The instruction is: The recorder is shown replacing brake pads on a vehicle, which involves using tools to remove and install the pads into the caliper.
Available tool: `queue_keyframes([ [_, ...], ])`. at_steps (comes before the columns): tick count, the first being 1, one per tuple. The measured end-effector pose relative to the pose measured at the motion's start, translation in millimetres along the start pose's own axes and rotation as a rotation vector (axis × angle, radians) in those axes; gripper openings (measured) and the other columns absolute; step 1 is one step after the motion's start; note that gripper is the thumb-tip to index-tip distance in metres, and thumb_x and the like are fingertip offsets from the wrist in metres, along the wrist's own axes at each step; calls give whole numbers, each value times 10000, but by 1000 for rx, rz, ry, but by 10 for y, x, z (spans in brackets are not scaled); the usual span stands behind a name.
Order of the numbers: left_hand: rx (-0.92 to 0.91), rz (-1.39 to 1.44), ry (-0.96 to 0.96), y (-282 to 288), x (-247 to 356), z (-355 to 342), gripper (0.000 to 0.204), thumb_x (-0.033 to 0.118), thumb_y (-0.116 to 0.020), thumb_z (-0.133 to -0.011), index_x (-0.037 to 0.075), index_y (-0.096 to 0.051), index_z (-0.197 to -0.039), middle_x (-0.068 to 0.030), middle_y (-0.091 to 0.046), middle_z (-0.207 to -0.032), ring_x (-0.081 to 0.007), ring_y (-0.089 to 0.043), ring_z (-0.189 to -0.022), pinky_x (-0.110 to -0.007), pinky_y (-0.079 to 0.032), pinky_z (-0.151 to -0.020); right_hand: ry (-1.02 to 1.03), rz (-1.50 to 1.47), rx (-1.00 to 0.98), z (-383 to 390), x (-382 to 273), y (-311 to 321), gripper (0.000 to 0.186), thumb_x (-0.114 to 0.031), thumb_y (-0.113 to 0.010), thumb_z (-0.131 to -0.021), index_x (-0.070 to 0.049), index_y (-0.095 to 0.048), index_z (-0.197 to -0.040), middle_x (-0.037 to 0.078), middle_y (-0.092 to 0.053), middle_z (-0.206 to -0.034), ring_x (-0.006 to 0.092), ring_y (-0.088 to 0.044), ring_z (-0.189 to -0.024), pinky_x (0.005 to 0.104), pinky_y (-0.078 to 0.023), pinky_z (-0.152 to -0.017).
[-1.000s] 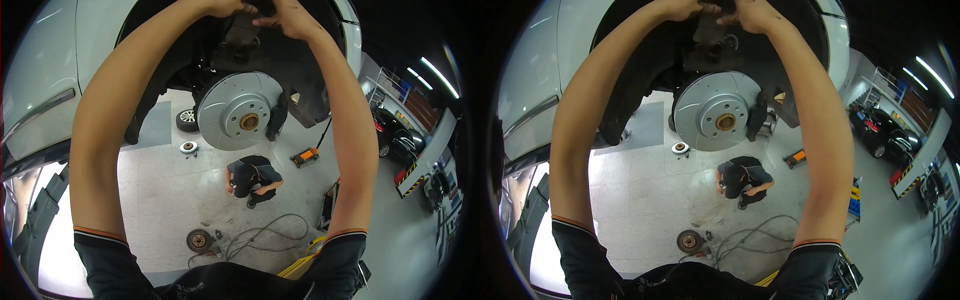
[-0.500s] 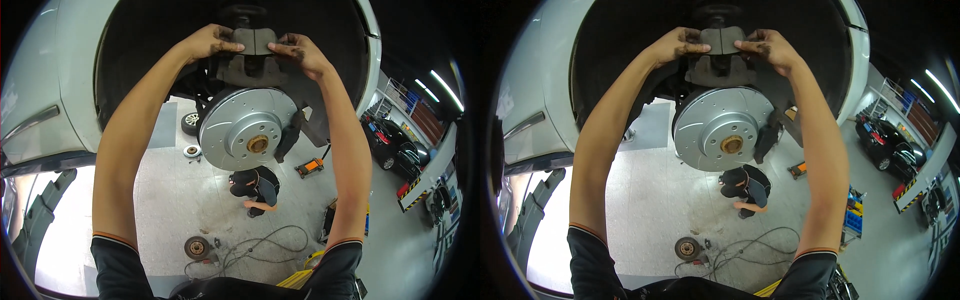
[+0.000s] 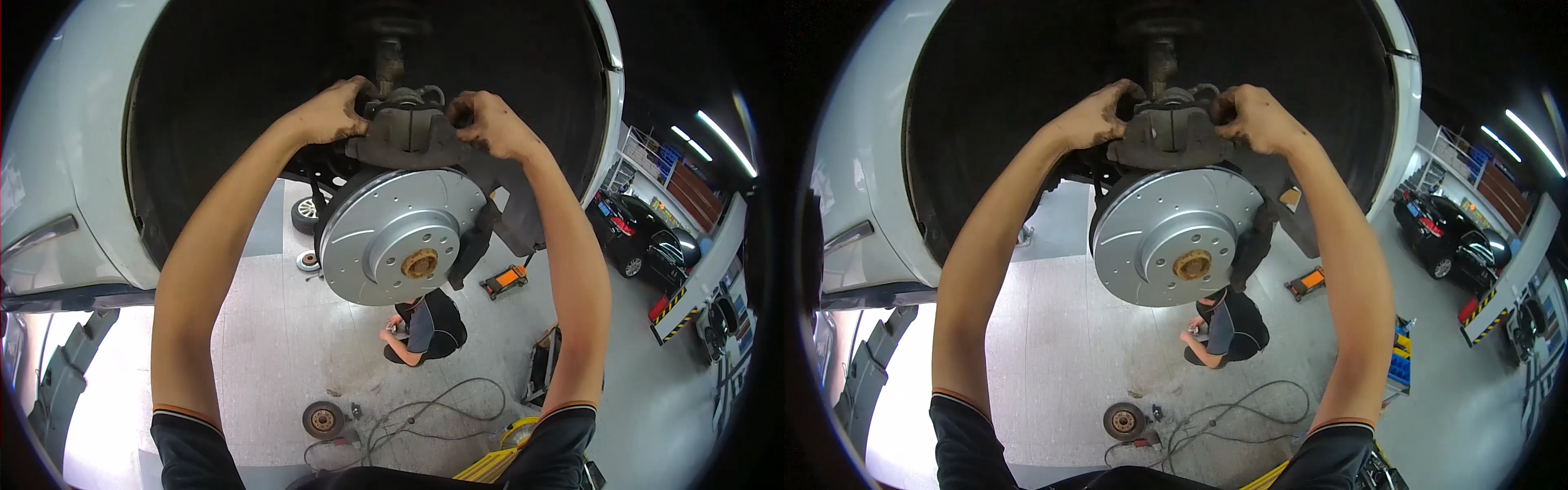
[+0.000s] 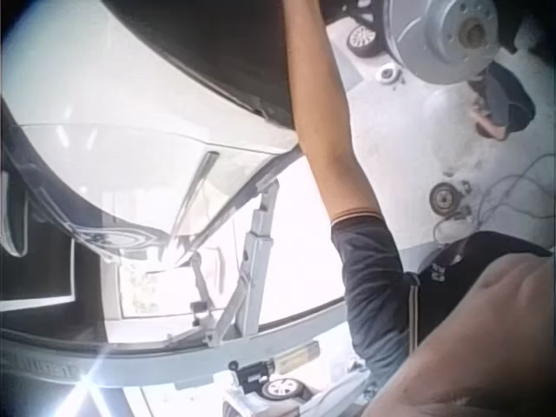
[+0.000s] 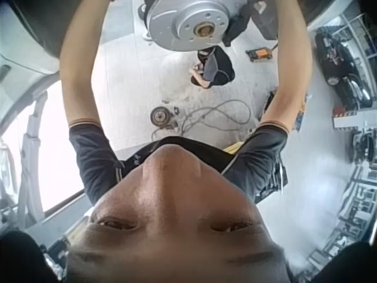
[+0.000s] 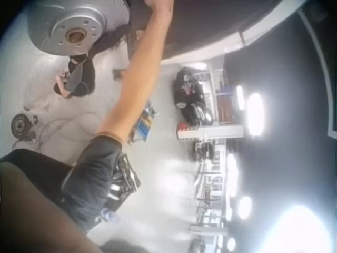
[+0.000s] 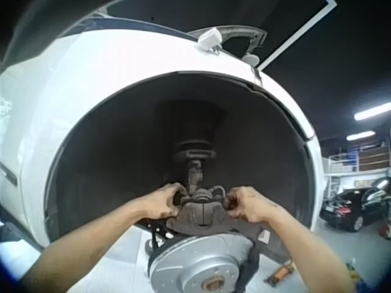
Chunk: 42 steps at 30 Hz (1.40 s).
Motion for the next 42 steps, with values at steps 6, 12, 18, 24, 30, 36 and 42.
queue_keyframes([
  [6,-309,452,318,-106,53,-97,870,86,-788,-734,-158,-394,-1471,-271,-607,-1376,-288,-611,-1256,-337,-465,-1068,55,52,131,-79,-24,-83,531,-164,-754,-750,64,-608,-1207,196,-660,-1007,326,-669,-927,419,-533,-887],
  [12,-296,25,255,-94,136,-159,775,17,-706,-655,-181,-493,-1373,-328,-693,-1105,-364,-702,-1084,-379,-545,-908,-68,33,-119,-241,7,-127,893,-352,-831,-724,72,-475,-1425,290,-661,-1250,415,-622,-1236,442,-491,-1051],
  [18,-227,3,188,-78,223,-110,754,-2,-685,-618,-177,-531,-1335,-333,-680,-939,-420,-711,-985,-421,-553,-845,-43,54,-196,-292,-143,-150,996,-497,-856,-716,118,-494,-1411,304,-648,-1298,401,-618,-1261,415,-472,-1089],
  [24,-173,-6,193,-93,287,-53,741,-11,-685,-644,-160,-530,-1353,-344,-681,-989,-425,-702,-1027,-439,-551,-868,-64,75,-211,-266,-115,-144,978,-500,-855,-744,124,-505,-1412,296,-666,-1272,385,-642,-1233,398,-491,-1066],
  [30,-147,-135,139,-73,319,-31,702,7,-685,-702,-137,-530,-1372,-328,-697,-1027,-421,-696,-1063,-431,-554,-905,46,51,-130,-295,-25,-224,903,-456,-836,-778,131,-528,-1391,284,-679,-1255,370,-655,-1217,400,-499,-1062],
  [36,-97,-136,106,-75,310,0,670,20,-692,-719,-104,-560,-1364,-322,-695,-1070,-420,-702,-1043,-430,-558,-892,52,44,-119,-268,12,-229,922,-481,-824,-795,121,-509,-1418,283,-679,-1257,356,-660,-1215,399,-499,-1062],
  [42,-94,-136,118,-64,352,18,651,31,-684,-729,-108,-564,-1354,-314,-698,-1061,-417,-710,-1008,-434,-560,-877,4,27,-74,-281,89,-266,906,-490,-843,-769,88,-556,-1405,255,-702,-1233,344,-683,-1175,393,-507,-1047],
])
Point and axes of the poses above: each hand's wrist, its own z-axis away from the middle knuckle, its own y-axis out of the back of the hand, x = y × z, the point moved 1 cm from there along -z, towards the middle knuckle
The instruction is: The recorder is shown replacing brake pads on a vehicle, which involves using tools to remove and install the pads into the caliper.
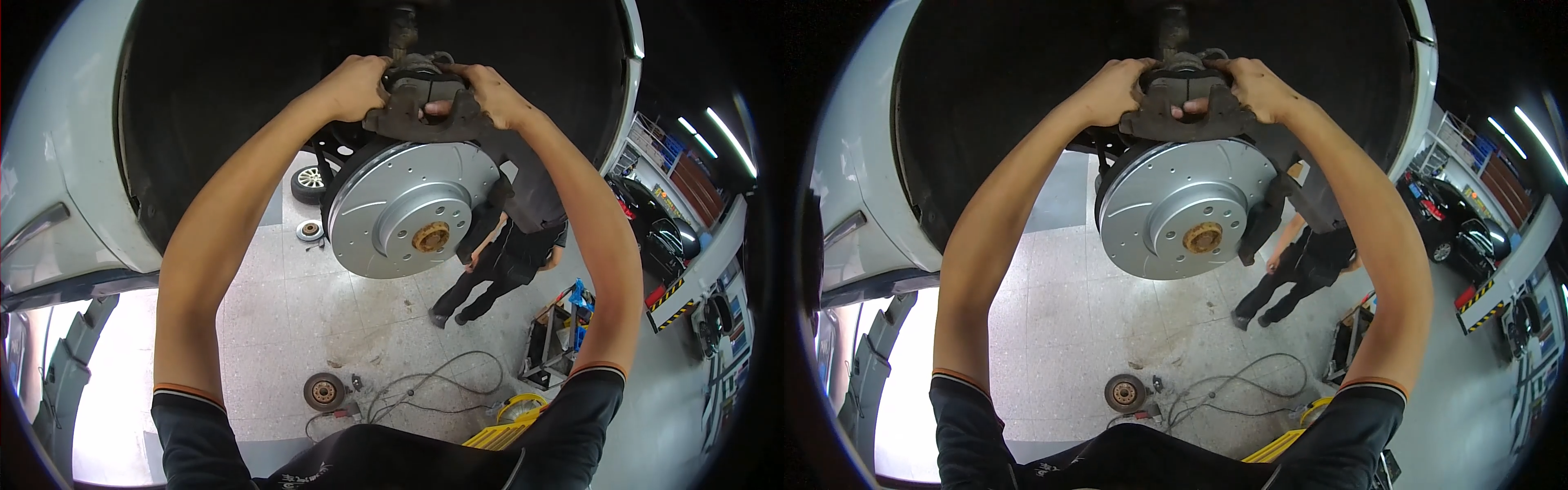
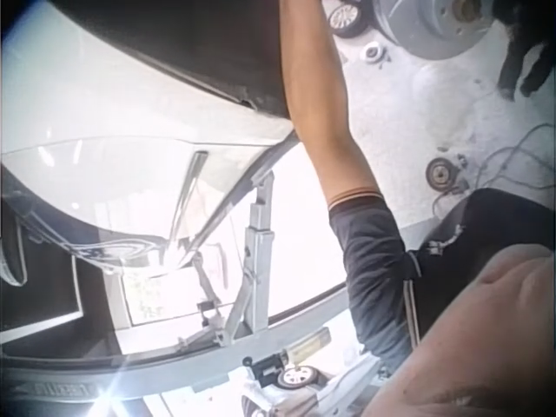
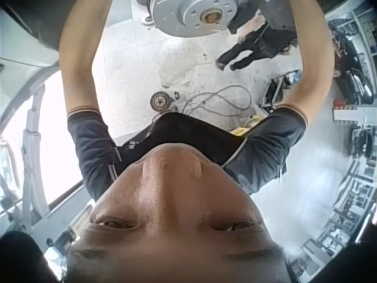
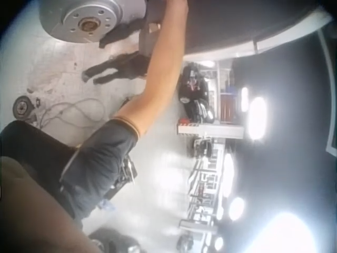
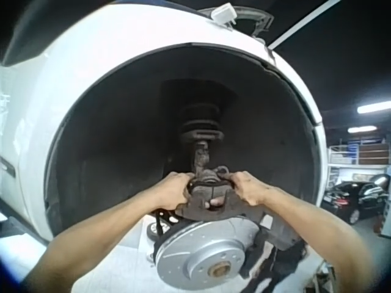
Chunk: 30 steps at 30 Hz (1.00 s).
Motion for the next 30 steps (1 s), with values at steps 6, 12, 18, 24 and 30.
queue_keyframes([
  [6,12,-82,25,-7,47,22,609,25,-674,-732,-108,-590,-1321,-298,-709,-993,-412,-717,-992,-442,-564,-871,27,-21,-3,-74,135,-12,907,-462,-860,-763,92,-550,-1411,248,-717,-1202,318,-701,-1142,378,-512,-1029],
  [12,25,-31,51,41,40,33,618,58,-729,-726,-67,-616,-1321,-273,-726,-975,-379,-738,-953,-414,-581,-843,152,75,-6,-93,139,-7,903,-453,-849,-781,93,-529,-1425,265,-690,-1259,343,-664,-1217,395,-486,-1074],
  [18,3,-27,60,67,2,-7,489,174,-801,-742,-88,-686,-1138,-296,-716,-914,-364,-743,-889,-440,-572,-759,164,192,-47,-119,162,10,800,-383,-780,-835,66,-512,-1441,263,-641,-1340,363,-613,-1278,407,-462,-1097],
  [24,20,29,89,30,-7,19,430,71,-704,-717,-90,-683,-1115,-310,-701,-904,-420,-726,-899,-466,-574,-766,127,216,20,-70,-135,131,662,-313,-793,-818,69,-621,-1331,286,-707,-1183,373,-690,-1133,419,-526,-981],
  [30,25,-58,76,-33,-84,-1,467,104,-711,-720,-103,-646,-1133,-321,-696,-914,-450,-706,-940,-485,-566,-791,58,99,-68,11,-353,210,717,-372,-865,-759,47,-659,-1303,263,-741,-1097,326,-731,-1038,406,-541,-910],
])
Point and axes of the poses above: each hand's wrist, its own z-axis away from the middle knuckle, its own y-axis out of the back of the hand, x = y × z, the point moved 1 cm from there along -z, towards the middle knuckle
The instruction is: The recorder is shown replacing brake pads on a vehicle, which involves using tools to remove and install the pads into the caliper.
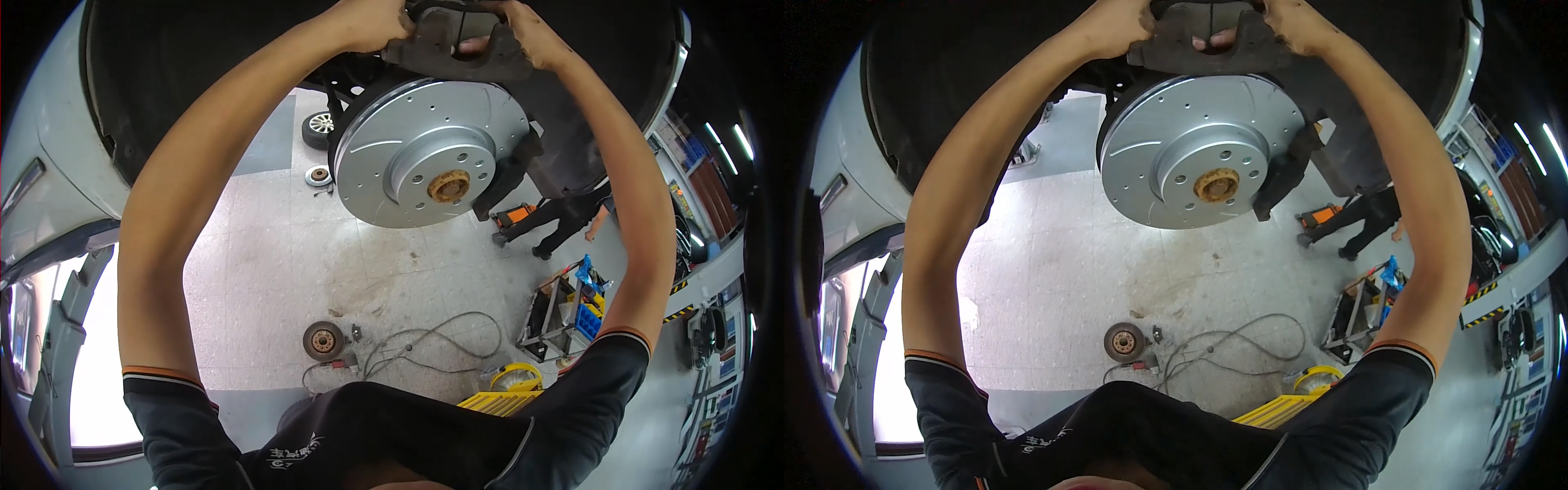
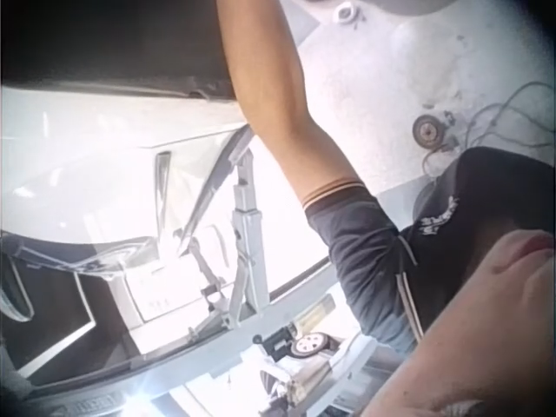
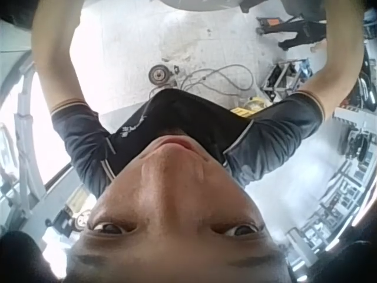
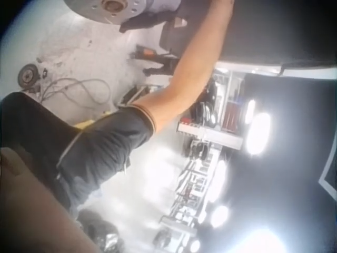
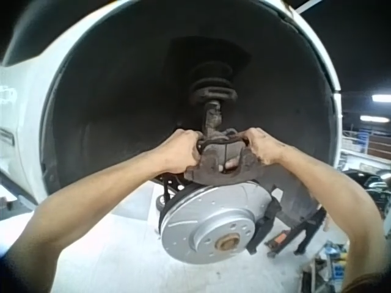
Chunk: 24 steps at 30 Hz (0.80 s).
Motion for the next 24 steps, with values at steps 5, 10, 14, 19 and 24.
queue_keyframes([
  [5,76,-26,-71,-84,-101,-47,563,113,-728,-712,-92,-549,-1205,-314,-691,-929,-461,-688,-981,-494,-554,-795,11,-41,-6,-55,123,-70,649,-332,-854,-780,44,-668,-1275,246,-746,-1101,309,-733,-1027,408,-543,-905],
  [10,-14,-38,-97,19,-118,-65,567,128,-762,-668,-78,-564,-1157,-291,-697,-885,-427,-711,-917,-482,-558,-752,100,0,8,-53,240,-113,551,-259,-814,-824,29,-650,-1264,208,-754,-1093,291,-728,-1020,400,-543,-884],
  [14,-20,33,-99,61,-91,-32,521,126,-773,-643,-61,-585,-1091,-268,-693,-820,-395,-725,-829,-466,-558,-697,77,-143,16,-57,248,-149,569,-263,-837,-814,20,-640,-1266,193,-750,-1094,265,-718,-1024,380,-535,-873],
  [19,16,-25,-138,10,-92,-58,457,131,-735,-693,-68,-585,-1077,-278,-694,-832,-418,-718,-849,-475,-562,-712,-49,5,-42,-66,178,-91,537,-310,-869,-786,34,-711,-1167,190,-762,-1032,261,-725,-986,384,-542,-862],
  [24,24,-91,-115,-11,-114,-70,383,150,-702,-758,-76,-577,-1039,-308,-694,-894,-452,-701,-918,-494,-560,-756,-21,-155,-1,-58,101,-58,668,-379,-905,-728,52,-716,-1201,184,-768,-1052,265,-725,-984,372,-543,-891],
])
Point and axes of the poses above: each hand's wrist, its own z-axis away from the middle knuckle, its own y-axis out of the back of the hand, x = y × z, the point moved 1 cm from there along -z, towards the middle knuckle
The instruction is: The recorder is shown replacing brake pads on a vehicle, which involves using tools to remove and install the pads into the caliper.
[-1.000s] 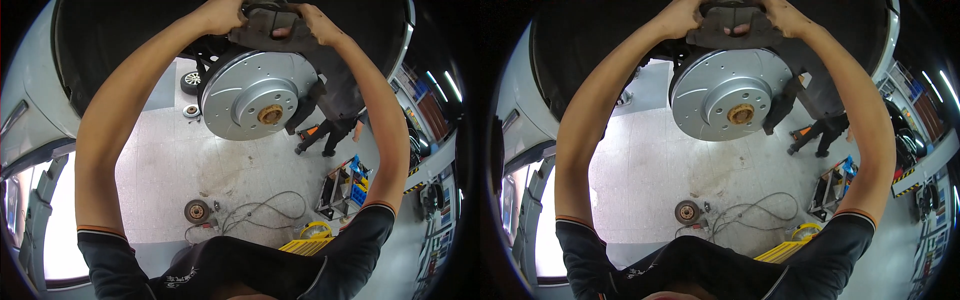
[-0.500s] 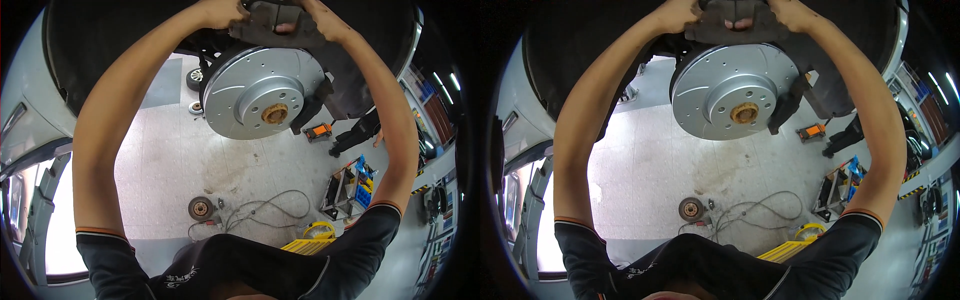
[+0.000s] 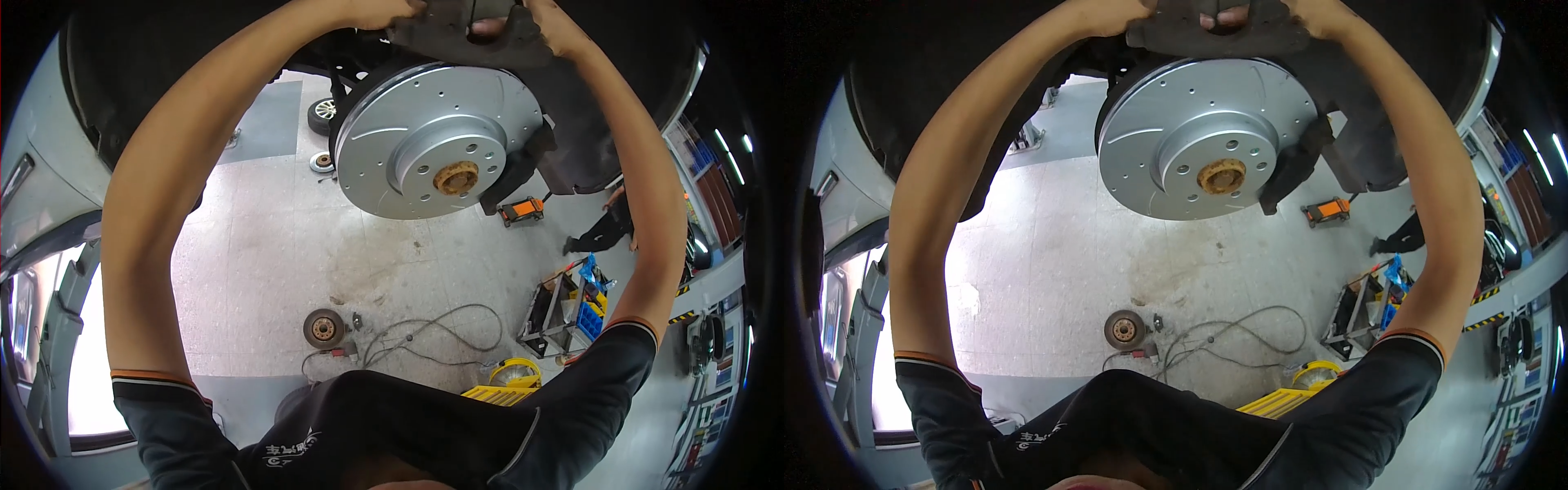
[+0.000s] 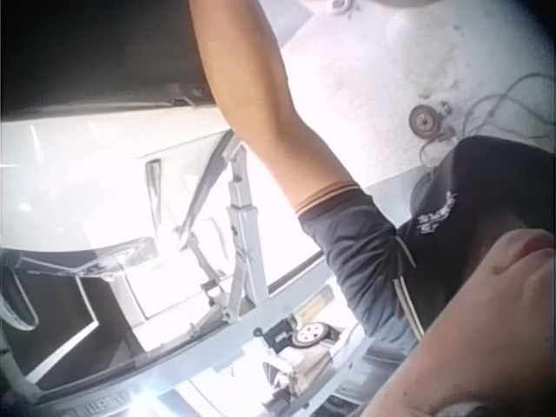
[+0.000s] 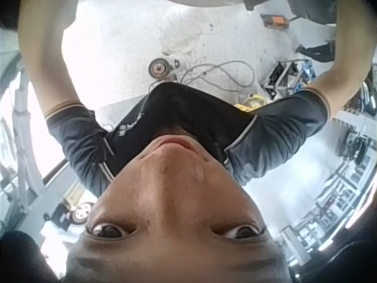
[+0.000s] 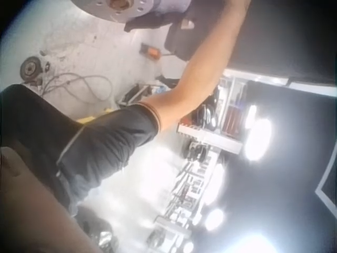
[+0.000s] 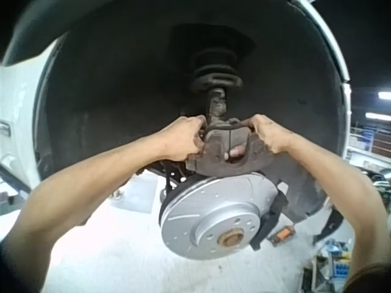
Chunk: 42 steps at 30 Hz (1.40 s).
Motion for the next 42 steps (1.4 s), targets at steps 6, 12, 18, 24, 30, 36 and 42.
queue_keyframes([
  [6,55,21,14,-3,18,9,391,160,-713,-749,-79,-583,-1029,-295,-691,-859,-449,-701,-903,-492,-556,-760,-18,8,50,-17,100,13,686,-386,-920,-726,88,-708,-1175,186,-761,-1046,252,-714,-988,371,-539,-897],
  [12,-29,52,29,68,-13,10,499,150,-744,-692,-77,-595,-1111,-277,-689,-834,-425,-704,-857,-474,-554,-734,-31,-36,85,-16,245,88,645,-415,-921,-732,78,-714,-1093,159,-743,-981,227,-698,-936,359,-530,-852],
  [18,171,18,-201,-52,-173,48,379,123,-713,-692,-51,-637,-1020,-212,-675,-758,-426,-685,-813,-478,-544,-738,-53,-66,105,-43,312,107,616,-444,-923,-737,68,-719,-1010,131,-725,-916,201,-681,-883,347,-522,-807],
  [24,-2,-512,-854,-34,-331,-132,132,124,-646,-726,4,-679,-769,-160,-595,-627,-396,-635,-701,-489,-517,-711,-99,-149,73,-191,338,13,598,-473,-925,-743,59,-724,-928,104,-707,-850,176,-664,-831,335,-514,-763],
  [30,79,195,97,-14,-63,57,352,218,-700,-751,-82,-644,-926,-314,-673,-846,-418,-701,-858,-452,-529,-727,154,-230,94,-268,326,-114,500,-445,-873,-815,1,-683,-689,-42,-565,-610,54,-530,-582,295,-410,-493],
  [36,64,168,92,47,-73,109,392,151,-678,-770,-39,-628,-1109,-304,-704,-951,-387,-727,-895,-468,-555,-754,88,-499,38,-320,549,-258,415,-338,-896,-800,32,-765,-934,73,-770,-877,118,-691,-821,349,-552,-726],
  [42,-29,228,21,50,-104,129,475,116,-697,-779,-95,-537,-1174,-307,-668,-1026,-457,-675,-1030,-462,-534,-815,336,254,74,-185,608,-65,539,-114,-590,-886,30,-552,-1404,270,-660,-1267,392,-633,-1222,403,-489,-1029],
])
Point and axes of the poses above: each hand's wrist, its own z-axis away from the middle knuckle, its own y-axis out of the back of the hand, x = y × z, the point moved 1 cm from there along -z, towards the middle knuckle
